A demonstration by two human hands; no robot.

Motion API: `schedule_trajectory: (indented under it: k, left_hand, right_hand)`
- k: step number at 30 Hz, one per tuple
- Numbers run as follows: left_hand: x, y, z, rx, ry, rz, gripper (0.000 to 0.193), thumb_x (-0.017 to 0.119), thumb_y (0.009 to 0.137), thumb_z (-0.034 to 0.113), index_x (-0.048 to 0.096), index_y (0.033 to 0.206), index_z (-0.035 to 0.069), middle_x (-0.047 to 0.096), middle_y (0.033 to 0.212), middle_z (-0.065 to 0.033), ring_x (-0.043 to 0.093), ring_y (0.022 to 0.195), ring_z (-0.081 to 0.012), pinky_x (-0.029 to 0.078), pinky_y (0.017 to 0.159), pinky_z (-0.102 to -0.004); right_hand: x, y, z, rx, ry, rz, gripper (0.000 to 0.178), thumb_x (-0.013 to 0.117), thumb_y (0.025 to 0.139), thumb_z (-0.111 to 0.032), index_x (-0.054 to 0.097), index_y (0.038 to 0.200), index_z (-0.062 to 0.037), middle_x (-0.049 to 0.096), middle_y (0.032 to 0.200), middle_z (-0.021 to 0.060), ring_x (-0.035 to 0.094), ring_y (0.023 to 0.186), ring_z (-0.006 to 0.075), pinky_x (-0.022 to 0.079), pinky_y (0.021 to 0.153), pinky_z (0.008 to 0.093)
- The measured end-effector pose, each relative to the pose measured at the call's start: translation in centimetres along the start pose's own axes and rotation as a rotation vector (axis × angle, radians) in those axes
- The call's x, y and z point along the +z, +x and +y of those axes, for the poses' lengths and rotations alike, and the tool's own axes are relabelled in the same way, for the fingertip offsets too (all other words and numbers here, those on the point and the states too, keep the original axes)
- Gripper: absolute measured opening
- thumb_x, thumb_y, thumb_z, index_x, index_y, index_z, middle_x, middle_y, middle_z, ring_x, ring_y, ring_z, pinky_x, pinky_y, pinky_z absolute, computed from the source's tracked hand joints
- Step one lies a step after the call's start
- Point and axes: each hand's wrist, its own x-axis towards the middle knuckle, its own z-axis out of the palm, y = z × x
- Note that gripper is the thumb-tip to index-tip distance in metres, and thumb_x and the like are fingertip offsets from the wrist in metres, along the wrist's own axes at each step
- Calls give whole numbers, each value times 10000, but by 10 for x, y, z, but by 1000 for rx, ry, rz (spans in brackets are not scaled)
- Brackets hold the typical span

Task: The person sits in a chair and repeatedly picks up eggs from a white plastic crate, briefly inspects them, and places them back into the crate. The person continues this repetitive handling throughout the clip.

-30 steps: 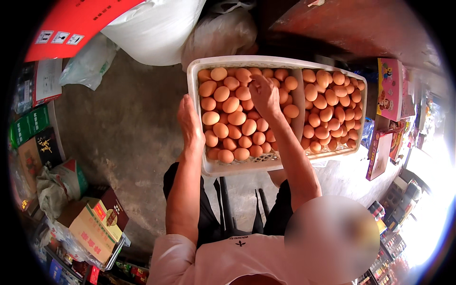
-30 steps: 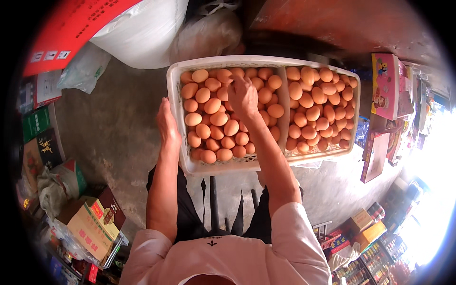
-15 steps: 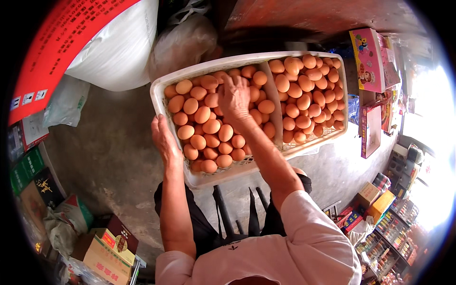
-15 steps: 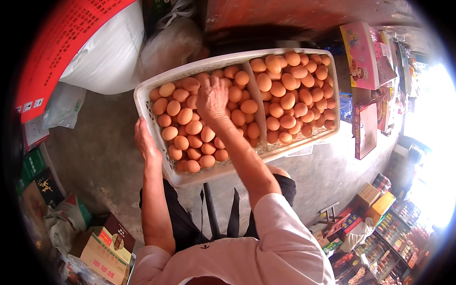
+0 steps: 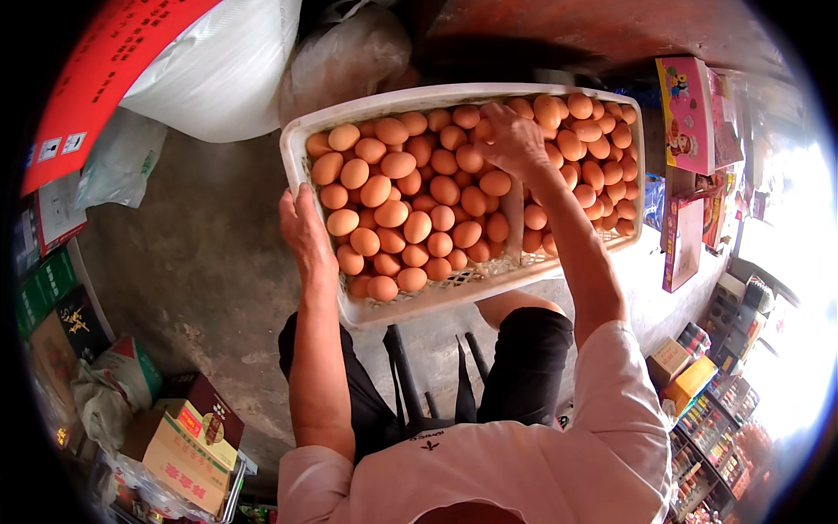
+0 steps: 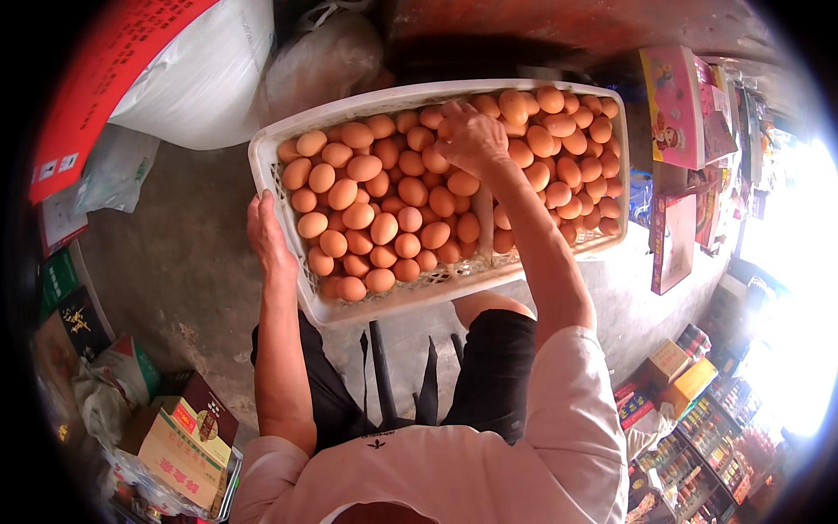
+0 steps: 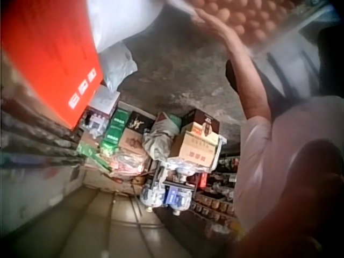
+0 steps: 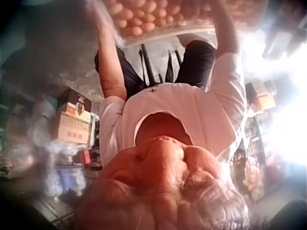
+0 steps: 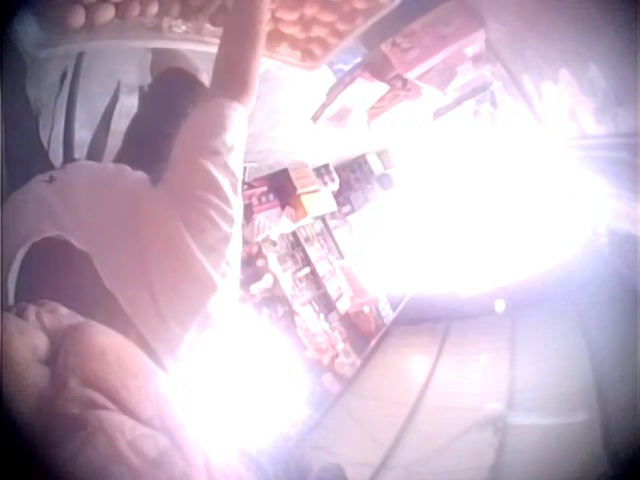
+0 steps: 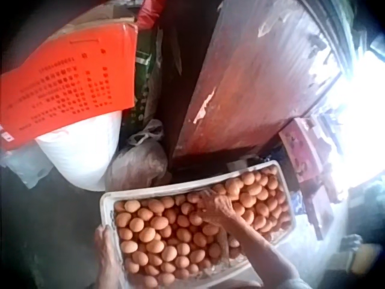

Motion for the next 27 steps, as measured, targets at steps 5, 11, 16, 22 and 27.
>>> schedule_trajectory:
  k: [5, 11, 16, 22, 27]
  left_hand:
    - [3, -5, 10, 0, 12, -8, 540, 535, 854, 376, 478, 1203, -31, 512, 1156, -136, 485, 1061, -214, 382, 908, -344]
    - [5, -4, 11, 32, 52, -54, 553, 507, 872, 334, 420, 1245, -64, 492, 1196, -193, 482, 1076, -261, 358, 933, -358]
    - [-2, 5, -10, 84, -46, -62, 503, 552, 859, 351, 476, 1168, -39, 510, 1139, -167, 513, 997, -238, 419, 870, -377]
    - [12, -15, 10, 47, -20, -78, 534, 558, 852, 358, 463, 1184, -49, 484, 1172, -188, 512, 1030, -256, 418, 894, -379]
    - [7, -17, 15, 102, 34, -128, 552, 550, 853, 355, 446, 1211, -51, 474, 1189, -194, 505, 1051, -259, 417, 899, -385]
  right_hand:
    - [-39, -48, -2, 172, 759, -131, 270, 588, 722, -260, 629, 950, -120, 650, 871, 125, 626, 764, 314, 500, 667, 370]
    - [15, -89, 1, 99, -349, -205, 214, 597, 742, -197, 569, 904, -61, 640, 771, 93, 653, 668, 235, 503, 505, 329]
    - [58, -65, -15, 380, -531, -365, 373, 516, 829, -258, 520, 1129, -36, 661, 864, 92, 656, 682, 240, 474, 417, 439]
    - [45, -51, -18, 399, -389, -595, 328, 545, 796, -239, 545, 1067, -54, 655, 844, 129, 652, 705, 267, 476, 434, 479]
    - [-23, -102, 0, 342, 160, -303, 373, 618, 725, -270, 532, 1039, -88, 633, 761, 174, 633, 724, 335, 500, 570, 428]
